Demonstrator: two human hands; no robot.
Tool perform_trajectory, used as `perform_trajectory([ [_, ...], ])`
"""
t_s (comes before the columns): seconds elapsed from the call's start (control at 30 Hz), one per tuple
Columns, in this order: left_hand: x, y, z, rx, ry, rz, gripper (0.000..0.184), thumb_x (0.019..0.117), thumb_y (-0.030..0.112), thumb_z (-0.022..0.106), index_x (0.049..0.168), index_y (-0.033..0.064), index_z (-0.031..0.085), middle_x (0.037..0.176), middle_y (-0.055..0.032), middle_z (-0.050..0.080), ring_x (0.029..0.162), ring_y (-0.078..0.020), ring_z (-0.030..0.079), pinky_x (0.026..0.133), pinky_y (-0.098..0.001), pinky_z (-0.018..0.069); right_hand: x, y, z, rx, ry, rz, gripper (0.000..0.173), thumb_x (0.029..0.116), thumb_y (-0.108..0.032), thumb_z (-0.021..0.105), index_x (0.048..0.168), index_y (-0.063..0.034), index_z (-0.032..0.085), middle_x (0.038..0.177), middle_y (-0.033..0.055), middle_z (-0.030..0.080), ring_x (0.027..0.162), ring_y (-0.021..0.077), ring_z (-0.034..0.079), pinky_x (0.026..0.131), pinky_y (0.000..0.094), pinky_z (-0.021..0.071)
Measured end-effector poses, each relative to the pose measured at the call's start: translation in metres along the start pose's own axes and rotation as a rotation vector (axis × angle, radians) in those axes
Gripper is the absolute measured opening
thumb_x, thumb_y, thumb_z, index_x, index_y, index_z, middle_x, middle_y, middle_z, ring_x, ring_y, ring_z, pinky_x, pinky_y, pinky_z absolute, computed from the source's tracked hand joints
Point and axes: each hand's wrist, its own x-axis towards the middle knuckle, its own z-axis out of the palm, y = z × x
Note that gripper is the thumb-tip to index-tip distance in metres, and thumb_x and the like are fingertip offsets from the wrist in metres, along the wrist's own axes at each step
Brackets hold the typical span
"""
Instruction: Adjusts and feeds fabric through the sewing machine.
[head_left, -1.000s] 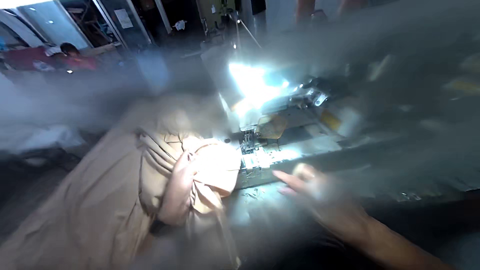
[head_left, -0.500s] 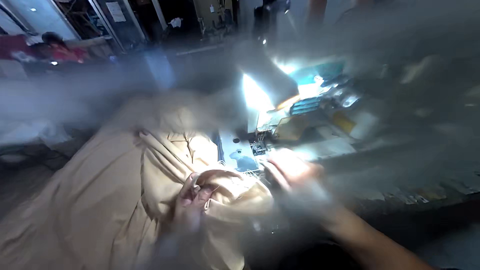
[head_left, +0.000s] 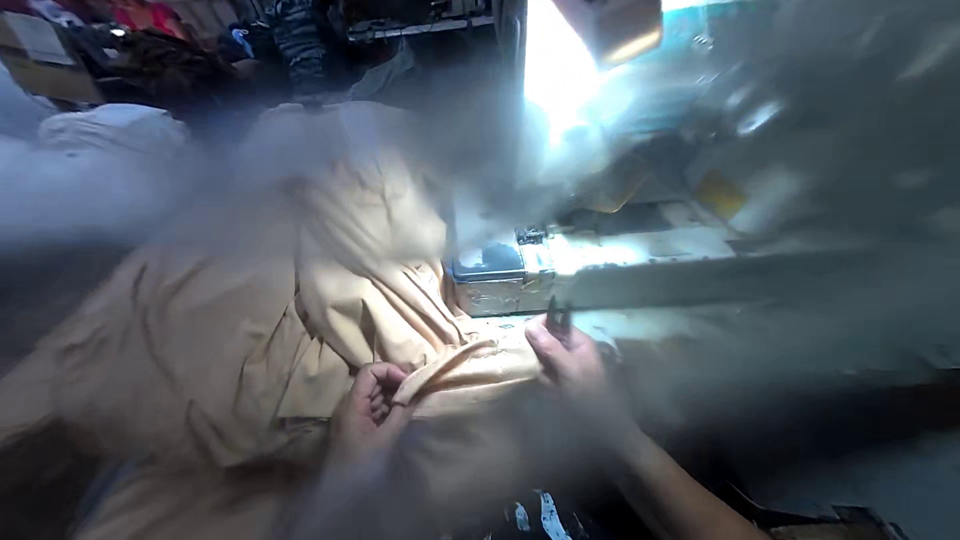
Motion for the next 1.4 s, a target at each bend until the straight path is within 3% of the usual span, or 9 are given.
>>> perform_trajectory([
  [0.13,0.01,0.034,-0.008,0.176,-0.023,0.385,0.034,0.0964,0.027,0.067,0.126,0.0103,0.061,0.123,0.0048,0.066,0.114,-0.001,0.061,0.099,-0.023,0.0515,-0.003,0.01,0.002,-0.093,-0.023,-0.134,0.017,0.1022,-0.005,0.053,0.092,-0.0095,0.066,0.064,-0.0067,0.062,0.049,-0.004,0.051,0.046,0.0121,0.0424],
  [0.2,0.019,0.053,0.01,0.253,-0.08,0.468,0.04,0.0975,0.032,0.067,0.126,0.0037,0.065,0.125,-0.0056,0.068,0.119,-0.0098,0.062,0.104,-0.0301,0.0497,-0.006,0.009,0.003,-0.132,-0.047,-0.182,0.017,0.1021,-0.006,0.054,0.093,-0.0107,0.068,0.072,-0.0058,0.069,0.06,-0.0019,0.062,0.057,0.0146,0.0532],
  [0.23,0.025,0.054,0.02,0.307,-0.118,0.459,0.043,0.095,0.033,0.069,0.123,0.0006,0.069,0.12,-0.0102,0.072,0.114,-0.0132,0.066,0.1,-0.0315,0.052,-0.007,0.007,0.003,-0.143,-0.048,-0.186,0.017,0.1021,-0.006,0.054,0.094,-0.0111,0.068,0.073,-0.0054,0.07,0.063,-0.0011,0.065,0.059,0.0157,0.0553],
  [0.33,0.037,0.037,0.039,0.162,-0.283,0.226,0.016,0.0938,0.019,0.069,0.097,0.0045,0.075,0.087,0.002,0.071,0.078,0.0044,0.063,0.072,-0.012,0.0514,-0.004,0.003,-0.004,-0.218,0.024,-0.23,0.014,0.101,-0.007,0.056,0.093,-0.0116,0.067,0.071,-0.0078,0.067,0.057,-0.0035,0.057,0.052,0.0131,0.0476],
  [0.4,0.041,0.029,0.038,0.004,-0.35,0.078,0.011,0.095,0.012,0.065,0.09,0.0053,0.073,0.079,0.0067,0.067,0.068,0.0069,0.058,0.063,-0.0103,0.0478,-0.001,0.008,-0.018,-0.418,0.092,-0.337,0.014,0.1022,-0.012,0.055,0.112,-0.0055,0.063,0.089,-0.0062,0.065,0.066,-0.0042,0.056,0.058,0.0124,0.0477],
  [0.47,0.04,0.024,0.039,-0.041,-0.345,-0.011,0.01,0.0951,0.012,0.065,0.091,0.0078,0.072,0.077,0.0093,0.066,0.067,0.0065,0.058,0.062,-0.0115,0.0483,-0.011,0.009,-0.031,-0.632,0.128,-0.41,0.034,0.1062,-0.017,0.048,0.132,0.0046,0.053,0.104,-0.0002,0.062,0.071,-0.0043,0.053,0.063,0.0136,0.0465],
  [0.6,0.042,0.023,0.04,-0.072,-0.325,-0.055,0.009,0.0953,0.012,0.064,0.091,0.0089,0.071,0.076,0.0087,0.065,0.067,0.0042,0.058,0.062,-0.0129,0.0484,-0.041,-0.011,-0.025,-0.618,-0.17,-0.481,0.028,0.1104,-0.022,0.042,0.121,-0.0055,0.062,0.088,-0.0093,0.067,0.068,-0.0098,0.054,0.059,0.0085,0.0465],
  [0.7,0.042,0.023,0.04,-0.132,-0.367,-0.066,0.009,0.0954,0.013,0.066,0.092,0.0086,0.072,0.079,0.0075,0.067,0.07,0.0022,0.061,0.065,-0.0148,0.0507,-0.044,-0.004,-0.02,-0.641,-0.322,-0.363,0.03,0.1097,-0.017,0.043,0.118,0.0018,0.065,0.079,-0.0018,0.066,0.06,-0.0055,0.054,0.054,0.0105,0.0466],
  [1.4,0.035,0.028,0.042,-0.211,-0.358,-0.122,0.012,0.0968,0.008,0.062,0.091,0.0078,0.072,0.075,0.0072,0.067,0.068,0.0017,0.061,0.064,-0.0149,0.0505,-0.042,0.018,-0.017,-0.758,-0.208,-0.298,0.03,0.1071,-0.019,0.046,0.114,0.001,0.067,0.071,-0.0055,0.062,0.054,-0.0074,0.048,0.051,0.0094,0.0416],
])
